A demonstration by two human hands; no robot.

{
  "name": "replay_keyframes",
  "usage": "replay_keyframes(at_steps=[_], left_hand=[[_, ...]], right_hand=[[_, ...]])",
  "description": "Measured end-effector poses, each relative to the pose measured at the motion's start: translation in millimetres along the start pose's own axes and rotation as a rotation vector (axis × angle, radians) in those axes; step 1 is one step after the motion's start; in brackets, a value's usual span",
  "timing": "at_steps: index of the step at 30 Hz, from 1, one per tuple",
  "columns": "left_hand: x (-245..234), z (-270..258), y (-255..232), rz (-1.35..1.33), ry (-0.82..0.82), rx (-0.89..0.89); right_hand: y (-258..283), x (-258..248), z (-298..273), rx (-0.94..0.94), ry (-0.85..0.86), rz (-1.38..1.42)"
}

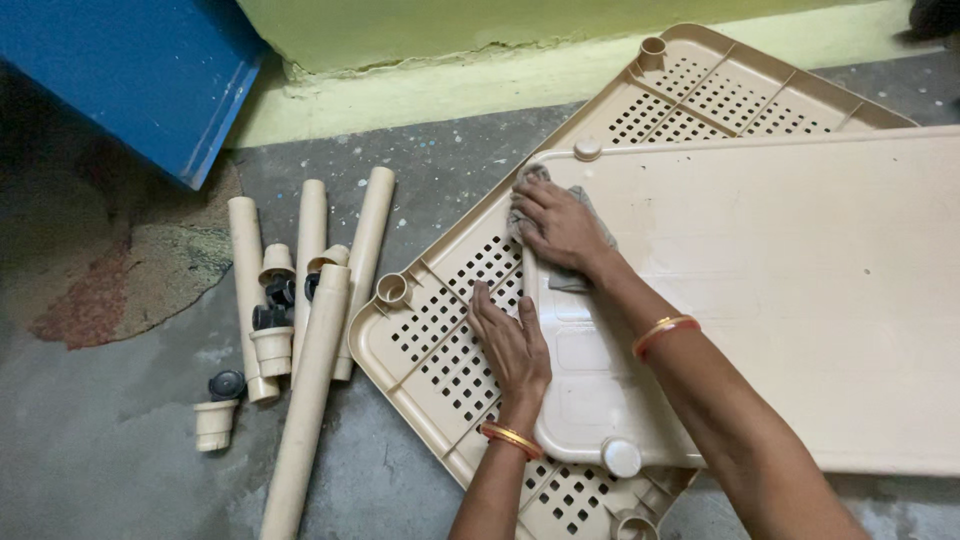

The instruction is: The person disassembles a beige plastic table by removing its legs and then wipes the underside of the tabletop with a cloth. The legs and wheels are placed on the floor beside the tabletop.

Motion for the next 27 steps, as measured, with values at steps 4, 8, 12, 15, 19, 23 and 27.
replay_keyframes(at_steps=[4, 8, 12, 15, 19, 23, 27], left_hand=[[-2, 0, -2, 0.027, -0.036, 0.026], [-5, -1, 0, 0.009, -0.1, 0.029], [-13, 10, -3, 0.039, -0.014, 0.083], [-13, 35, -11, 0.045, 0.327, 0.193], [-3, 82, -17, 0.296, 0.857, 0.007], [8, 99, -22, 0.606, 0.897, 0.179], [25, 98, -20, 0.811, 0.963, 0.252]], right_hand=[[32, 6, -42, -0.034, 0.06, 0.052], [70, 17, -97, -0.099, 0.068, 0.104], [85, 22, -131, -0.174, -0.008, 0.17], [86, 29, -133, -0.152, 0.049, 0.039], [88, 23, -131, -0.129, 0.12, 0.136], [114, 7, -147, -0.213, 0.025, 0.025], [147, -2, -181, -0.347, 0.134, 0.087]])
Point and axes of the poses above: each hand's wrist, its own z-axis towards the middle knuckle, its own x-axis out of the palm, y = z × x, the point moved 3 cm from there along z, towards the middle knuckle, and after that the axes turned 12 degrees about y, right-handed, at the moved point
